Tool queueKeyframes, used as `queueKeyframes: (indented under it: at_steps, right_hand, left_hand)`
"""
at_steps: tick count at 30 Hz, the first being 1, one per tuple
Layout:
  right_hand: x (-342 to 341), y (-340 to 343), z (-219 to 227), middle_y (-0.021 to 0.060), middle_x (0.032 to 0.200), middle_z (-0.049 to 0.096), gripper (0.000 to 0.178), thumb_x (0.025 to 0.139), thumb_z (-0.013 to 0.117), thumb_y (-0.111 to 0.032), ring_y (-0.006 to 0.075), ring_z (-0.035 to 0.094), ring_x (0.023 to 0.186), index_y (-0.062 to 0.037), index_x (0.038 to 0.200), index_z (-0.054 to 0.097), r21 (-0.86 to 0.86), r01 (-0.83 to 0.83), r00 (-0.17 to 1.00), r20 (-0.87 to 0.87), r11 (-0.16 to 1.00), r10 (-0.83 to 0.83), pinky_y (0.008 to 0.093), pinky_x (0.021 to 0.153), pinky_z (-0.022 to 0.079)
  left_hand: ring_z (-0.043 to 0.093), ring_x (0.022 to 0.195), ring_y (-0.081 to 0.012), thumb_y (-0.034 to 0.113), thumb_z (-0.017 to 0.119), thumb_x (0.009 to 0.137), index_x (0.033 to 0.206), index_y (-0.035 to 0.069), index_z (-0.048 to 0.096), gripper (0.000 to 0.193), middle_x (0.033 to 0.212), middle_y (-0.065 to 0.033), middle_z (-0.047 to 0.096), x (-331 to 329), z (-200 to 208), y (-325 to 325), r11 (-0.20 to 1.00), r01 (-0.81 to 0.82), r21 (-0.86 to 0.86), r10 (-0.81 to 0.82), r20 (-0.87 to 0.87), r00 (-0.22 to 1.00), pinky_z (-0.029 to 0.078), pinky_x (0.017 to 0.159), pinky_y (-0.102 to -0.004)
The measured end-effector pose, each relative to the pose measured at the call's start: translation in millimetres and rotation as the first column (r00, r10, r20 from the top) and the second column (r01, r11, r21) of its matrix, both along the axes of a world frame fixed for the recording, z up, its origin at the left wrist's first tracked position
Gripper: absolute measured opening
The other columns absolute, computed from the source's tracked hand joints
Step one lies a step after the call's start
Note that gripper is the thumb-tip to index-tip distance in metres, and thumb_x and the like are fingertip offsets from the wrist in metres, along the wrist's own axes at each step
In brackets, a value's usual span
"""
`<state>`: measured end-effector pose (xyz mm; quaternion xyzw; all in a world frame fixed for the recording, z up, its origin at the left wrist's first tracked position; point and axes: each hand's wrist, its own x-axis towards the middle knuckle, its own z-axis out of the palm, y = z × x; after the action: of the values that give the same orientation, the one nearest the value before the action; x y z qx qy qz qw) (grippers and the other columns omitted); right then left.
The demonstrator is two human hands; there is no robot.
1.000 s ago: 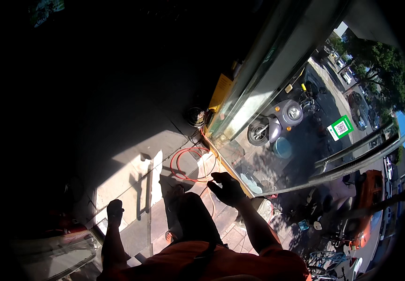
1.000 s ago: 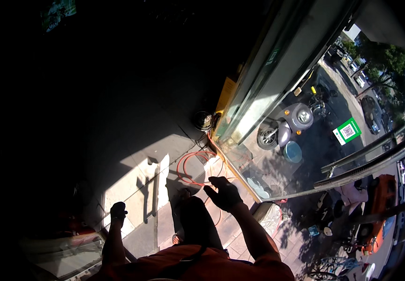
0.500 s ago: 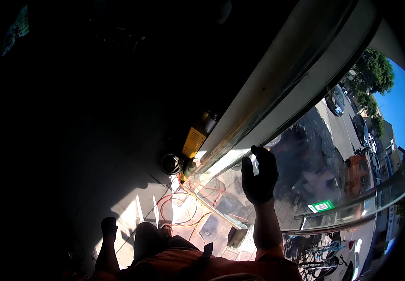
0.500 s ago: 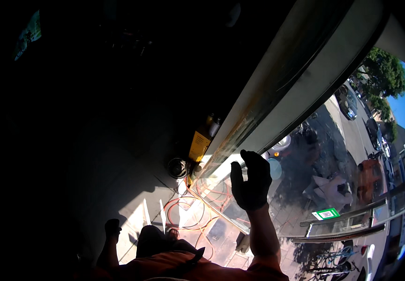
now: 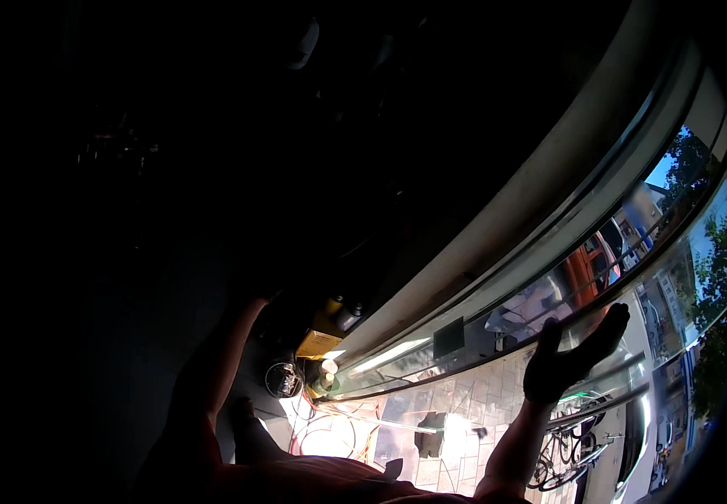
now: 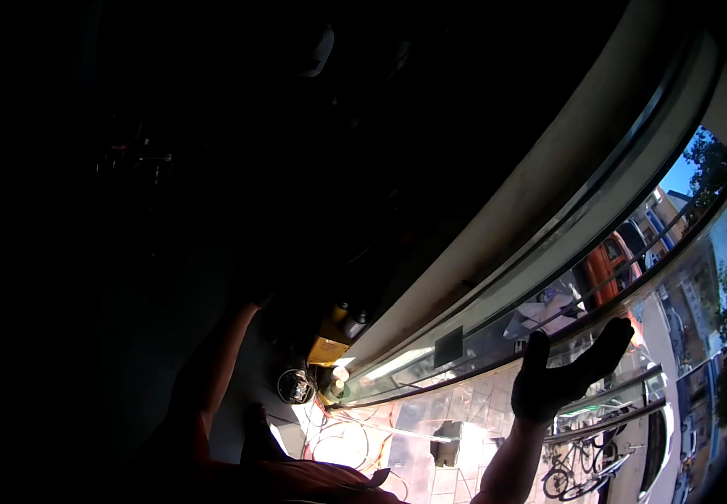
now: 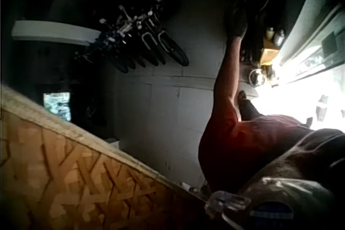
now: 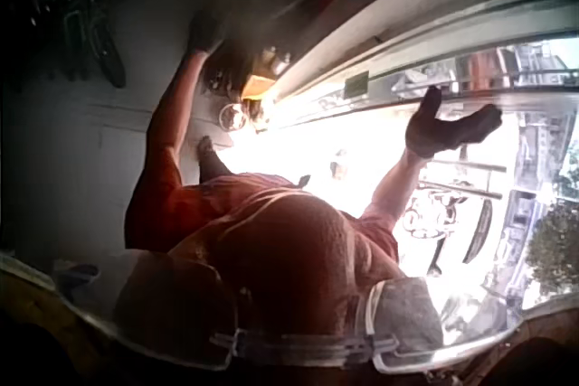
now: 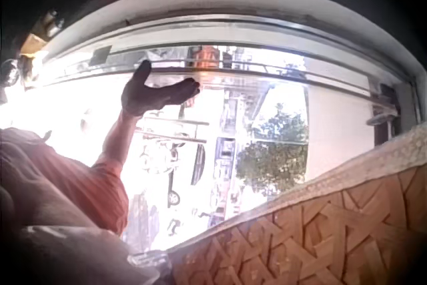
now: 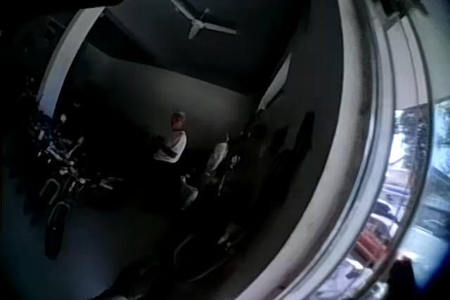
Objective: The person uses a screwdriver to work on the rear section of a blue motorcycle while sitting on the ground. They then pick up a spray bottle and apply liquid to the motorcycle's rear tire, followed by using an air hose to inflate the tire.
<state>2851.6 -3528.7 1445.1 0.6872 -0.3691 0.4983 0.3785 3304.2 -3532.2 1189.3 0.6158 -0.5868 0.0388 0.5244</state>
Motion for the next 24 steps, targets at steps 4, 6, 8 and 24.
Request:
queueKeyframes:
  at_steps: [4,6,8,24]
  right_hand:
    - [42,0,8,0.0184,0.162,0.027,0.085,0.093,0.073,-0.033,0.0366,0.025,0.152,-0.0081,0.159,0.025,0.047,0.322,0.942,0.080,0.946,-0.325,0.0561,0.122,0.024]
    - [47,-7,9,0.0189,0.160,0.030,0.076,0.097,0.068,-0.031,0.0374,0.029,0.149,-0.0066,0.157,0.028,-0.008,0.339,0.936,0.107,0.941,-0.336,0.0570,0.120,0.026]
    - [50,-12,7,0.0192,0.159,0.031,0.072,0.099,0.063,-0.036,0.0378,0.030,0.148,-0.0059,0.156,0.030,-0.018,0.518,0.852,0.098,0.855,-0.514,0.0583,0.119,0.029]
    - [27,2,-9,0.0264,0.160,0.033,0.068,0.096,0.057,-0.016,0.0435,0.038,0.144,-0.0013,0.157,0.031,-0.014,0.718,0.691,0.133,0.696,-0.710,0.0495,0.117,0.035]
  left_hand:
    - [0.058,0.126,-0.0253,0.030,0.055,0.104,0.143,0.006,0.051,0.047,0.143,-0.0128,0.056,44,155,-136,0.923,0.370,-0.107,-0.384,-0.189,0.904,0.051,0.102,-0.0395]
    - [0.058,0.127,-0.0235,0.031,0.056,0.104,0.142,0.005,0.051,0.047,0.143,-0.0128,0.056,51,216,-189,0.855,0.495,-0.155,-0.519,-0.279,0.808,0.052,0.100,-0.0385]
    - [0.058,0.125,-0.0226,0.032,0.056,0.104,0.143,0.005,0.051,0.048,0.142,-0.0126,0.056,60,255,-235,0.791,0.569,-0.227,-0.609,-0.395,0.688,0.053,0.100,-0.0381]
    - [0.041,0.143,-0.0277,0.029,0.046,0.106,0.157,0.009,0.034,0.056,0.161,-0.0133,0.036,-19,250,-455,0.738,0.648,-0.186,-0.673,-0.273,0.688,0.039,0.115,-0.0402]
